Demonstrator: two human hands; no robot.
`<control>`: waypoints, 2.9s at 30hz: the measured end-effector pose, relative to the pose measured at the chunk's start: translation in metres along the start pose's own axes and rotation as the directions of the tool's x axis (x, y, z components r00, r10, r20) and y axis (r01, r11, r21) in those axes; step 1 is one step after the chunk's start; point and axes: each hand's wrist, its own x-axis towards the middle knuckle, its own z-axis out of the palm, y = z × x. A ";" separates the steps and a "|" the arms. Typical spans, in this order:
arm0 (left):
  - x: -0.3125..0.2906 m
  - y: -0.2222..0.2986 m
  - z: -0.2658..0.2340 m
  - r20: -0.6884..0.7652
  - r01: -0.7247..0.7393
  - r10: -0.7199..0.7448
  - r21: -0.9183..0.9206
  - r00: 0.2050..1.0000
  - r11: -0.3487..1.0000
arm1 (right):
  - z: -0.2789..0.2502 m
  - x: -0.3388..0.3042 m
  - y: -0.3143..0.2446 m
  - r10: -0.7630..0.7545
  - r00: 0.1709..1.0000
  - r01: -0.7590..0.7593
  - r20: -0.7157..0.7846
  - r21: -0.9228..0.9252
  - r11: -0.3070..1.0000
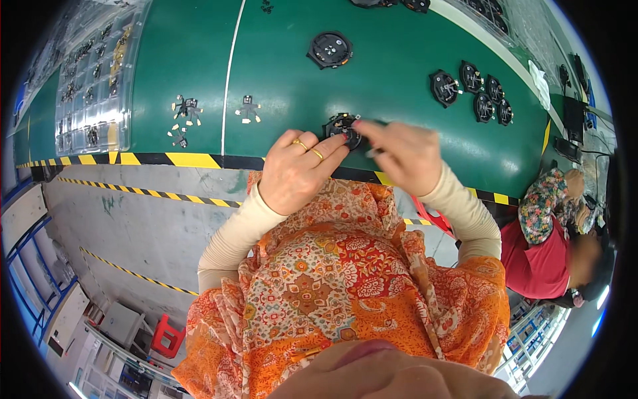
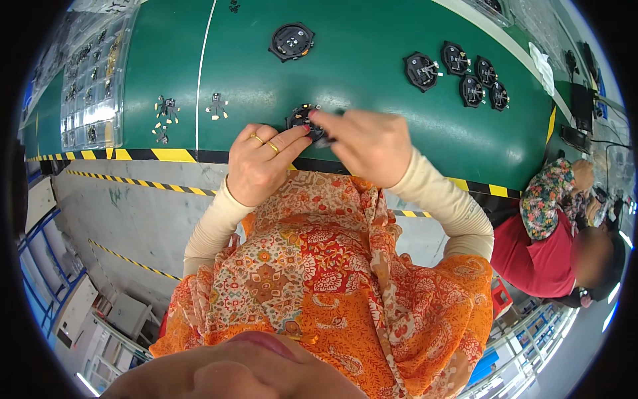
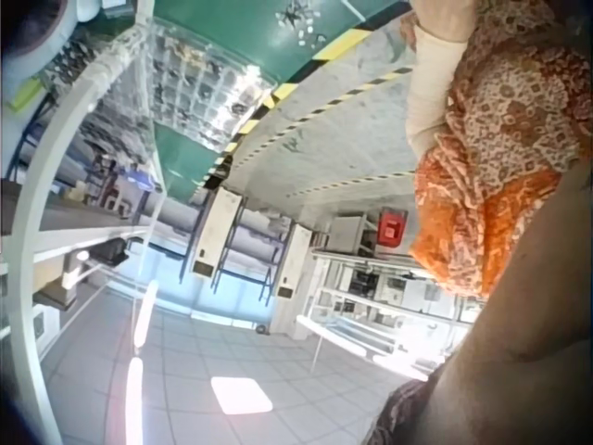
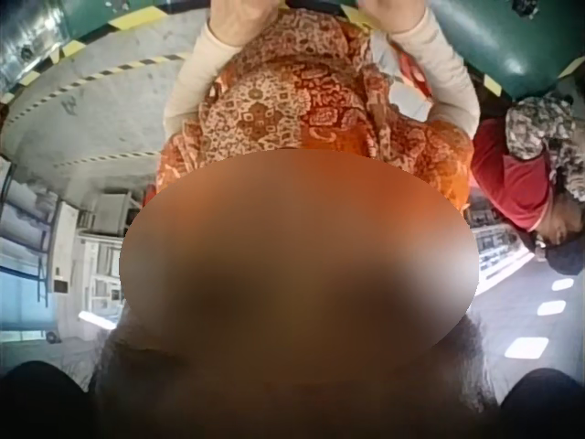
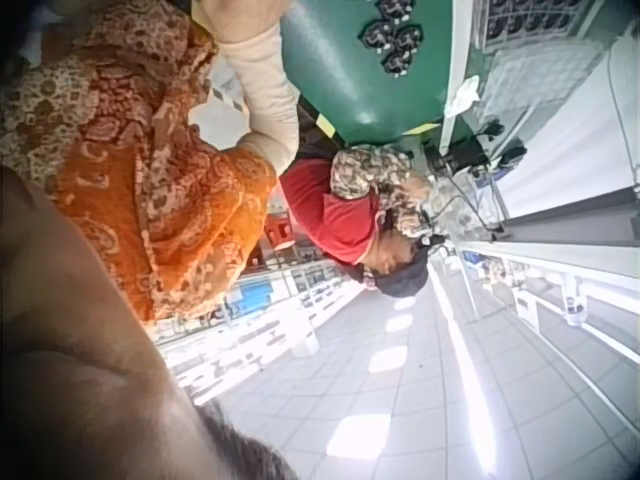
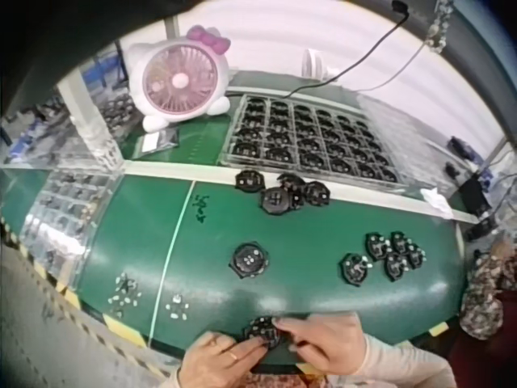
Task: Assembling small electronic components into circular black casings on a factory line.
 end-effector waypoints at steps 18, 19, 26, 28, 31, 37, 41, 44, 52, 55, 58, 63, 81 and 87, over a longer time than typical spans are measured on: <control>0.043 -0.024 0.005 -0.048 0.131 -0.124 0.185 0.991 0.974 | -0.039 0.024 0.016 0.061 0.986 -0.115 -0.156 -0.361 0.925; 0.042 -0.027 0.010 -0.018 0.167 -0.168 0.245 0.986 0.955 | -0.038 0.035 0.004 0.050 0.981 -0.095 -0.187 -0.240 0.966; 0.002 0.000 -0.014 -0.182 0.323 -0.289 0.205 0.940 0.924 | -0.034 0.053 -0.014 -0.216 0.974 0.212 -0.062 -0.069 0.975; -0.015 -0.006 -0.024 -0.360 0.478 -0.373 0.267 0.855 0.837 | -0.021 0.048 -0.018 -0.200 0.979 0.196 0.039 0.086 0.977; -0.029 -0.014 -0.020 -0.328 0.508 -0.413 0.302 0.850 0.806 | 0.020 0.045 -0.012 -0.385 0.917 0.372 0.110 0.120 0.920; -0.034 -0.018 -0.022 -0.324 0.497 -0.406 0.283 0.855 0.820 | 0.043 0.056 -0.007 -0.495 0.833 0.496 0.246 0.066 0.866; -0.034 -0.018 -0.023 -0.329 0.496 -0.409 0.248 0.851 0.832 | 0.047 0.064 -0.003 -0.540 0.794 0.550 0.279 0.050 0.834; -0.036 -0.022 -0.026 -0.336 0.472 -0.385 0.233 0.859 0.850 | 0.048 0.073 0.001 -0.591 0.749 0.616 0.300 0.011 0.787; -0.007 -0.007 -0.020 -0.414 0.350 -0.263 0.150 0.871 0.925 | 0.020 0.073 0.006 -0.272 0.959 0.283 -0.076 0.260 0.923; 0.024 -0.011 -0.006 -0.291 0.336 -0.294 0.105 0.910 0.936 | 0.017 0.064 0.015 0.082 0.978 0.033 -0.190 0.535 0.844; 0.023 -0.016 0.004 -0.238 0.258 -0.217 0.154 0.947 0.954 | 0.018 0.047 0.027 0.268 0.949 -0.053 -0.164 0.758 0.650; -0.009 -0.020 -0.015 -0.126 0.182 -0.180 0.004 0.976 0.983 | 0.025 0.029 0.035 0.444 0.895 -0.158 -0.026 0.914 0.372; -0.010 0.003 -0.003 -0.118 0.235 -0.232 0.017 0.966 0.972 | 0.025 0.030 0.033 0.444 0.894 -0.203 0.060 0.937 0.282; -0.017 -0.006 -0.011 -0.101 0.187 -0.187 -0.001 0.977 0.982 | 0.024 0.022 0.031 0.445 0.887 -0.272 0.124 0.919 0.285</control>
